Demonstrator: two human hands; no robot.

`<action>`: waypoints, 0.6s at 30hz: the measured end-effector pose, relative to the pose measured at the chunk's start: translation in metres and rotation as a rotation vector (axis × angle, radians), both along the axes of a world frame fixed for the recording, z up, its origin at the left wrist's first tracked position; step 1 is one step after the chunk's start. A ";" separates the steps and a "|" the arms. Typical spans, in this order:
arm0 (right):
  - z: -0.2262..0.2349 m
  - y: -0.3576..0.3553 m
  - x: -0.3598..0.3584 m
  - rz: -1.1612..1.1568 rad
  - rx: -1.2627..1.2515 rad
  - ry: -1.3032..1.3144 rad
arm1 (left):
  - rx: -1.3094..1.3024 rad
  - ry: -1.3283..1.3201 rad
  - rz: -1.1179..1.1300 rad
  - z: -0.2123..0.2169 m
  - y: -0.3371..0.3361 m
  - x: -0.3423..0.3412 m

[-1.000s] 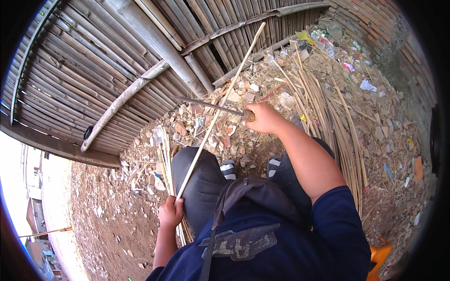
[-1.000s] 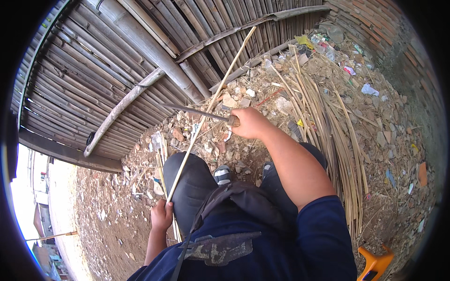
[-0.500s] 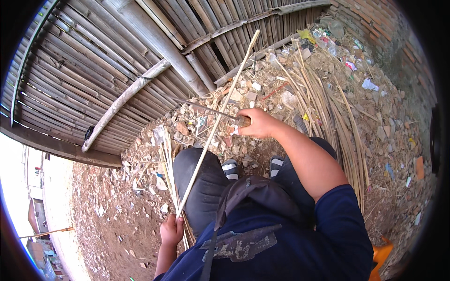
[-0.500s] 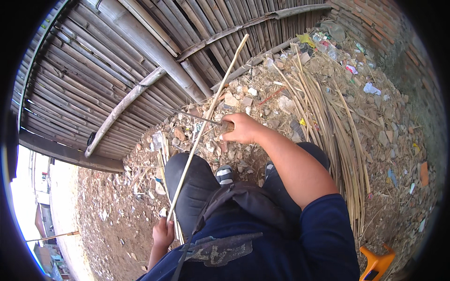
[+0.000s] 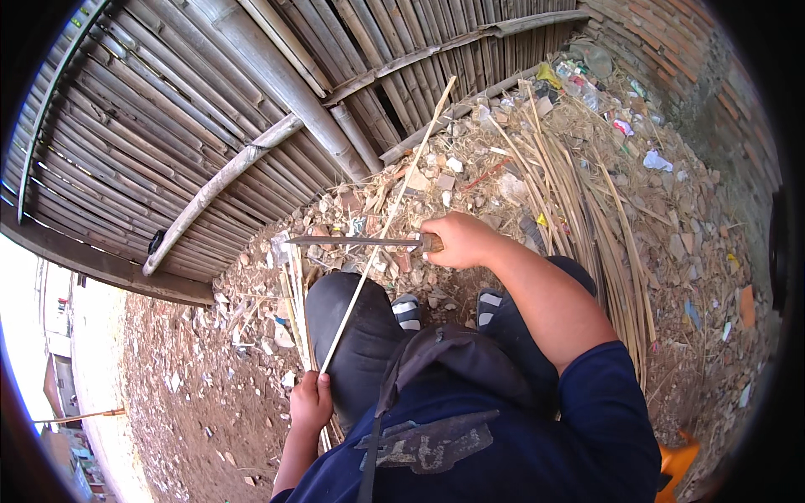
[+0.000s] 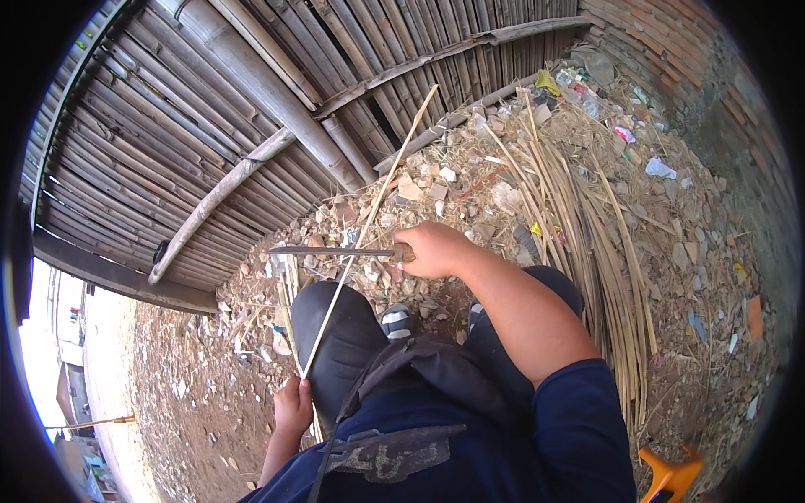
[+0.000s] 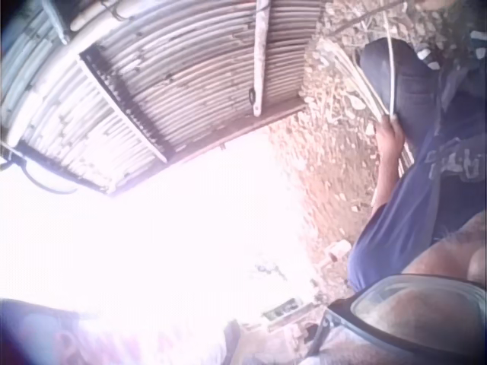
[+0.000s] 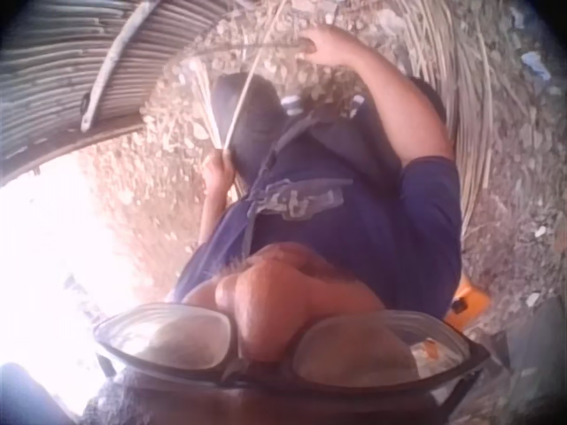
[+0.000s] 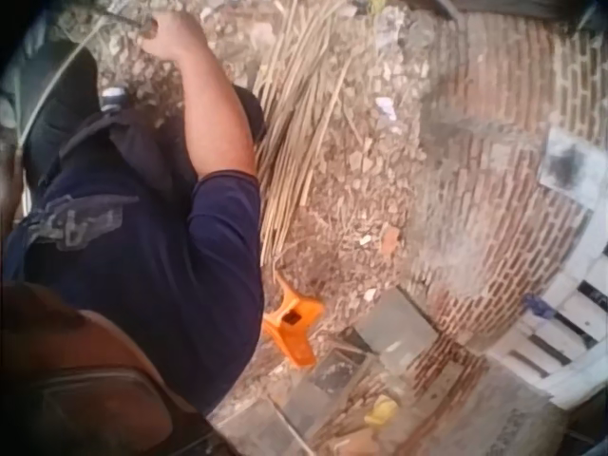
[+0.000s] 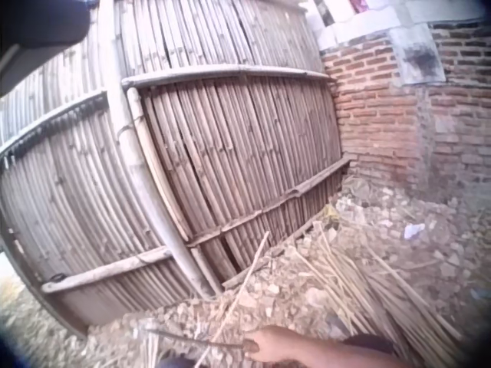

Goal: The person strips thin layers from bamboo sticks using a knife, holding the stick with one hand and drawing the blade along its length while sitting on the ground.

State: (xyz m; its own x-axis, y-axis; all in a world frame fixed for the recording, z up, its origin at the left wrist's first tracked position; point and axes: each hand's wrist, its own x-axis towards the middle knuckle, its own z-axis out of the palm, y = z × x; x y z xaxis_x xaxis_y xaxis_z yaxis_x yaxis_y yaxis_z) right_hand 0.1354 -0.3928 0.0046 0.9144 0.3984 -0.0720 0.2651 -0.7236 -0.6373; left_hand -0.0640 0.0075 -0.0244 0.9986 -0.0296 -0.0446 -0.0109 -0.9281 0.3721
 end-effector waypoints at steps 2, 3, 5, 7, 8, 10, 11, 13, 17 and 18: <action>-0.003 0.000 0.003 0.030 -0.068 -0.010 | -0.031 -0.001 -0.020 -0.001 0.000 -0.003; -0.002 -0.002 0.004 0.024 -0.069 -0.005 | -0.038 0.008 -0.025 -0.001 0.000 -0.003; -0.012 -0.002 0.010 -0.029 -0.042 -0.014 | -0.039 0.016 -0.029 0.001 0.000 -0.002; -0.013 0.001 0.014 -0.055 -0.051 -0.055 | -0.037 0.011 -0.025 0.000 0.000 -0.001; -0.012 0.004 0.013 -0.037 -0.089 -0.075 | -0.025 0.008 -0.023 0.001 -0.002 -0.001; -0.004 0.016 0.006 0.002 -0.162 -0.113 | 0.002 0.005 -0.016 0.005 -0.007 0.001; -0.001 0.024 -0.001 -0.002 -0.184 -0.123 | 0.024 0.008 -0.018 0.004 -0.006 0.002; -0.001 0.023 -0.002 0.042 -0.189 -0.080 | 0.037 -0.001 -0.018 0.001 -0.004 0.005; -0.022 0.009 0.021 -0.048 -0.088 0.073 | 0.063 0.005 -0.022 -0.009 0.001 0.014; -0.020 0.009 0.023 -0.056 -0.072 0.072 | 0.076 0.009 -0.019 -0.011 0.003 0.015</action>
State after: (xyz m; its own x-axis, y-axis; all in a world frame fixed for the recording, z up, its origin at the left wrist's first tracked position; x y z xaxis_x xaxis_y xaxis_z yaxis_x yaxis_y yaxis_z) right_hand 0.1586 -0.3837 -0.0159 0.9266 0.3379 -0.1649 0.1780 -0.7806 -0.5992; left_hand -0.0488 0.0104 -0.0352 0.9974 -0.0443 -0.0565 -0.0253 -0.9534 0.3007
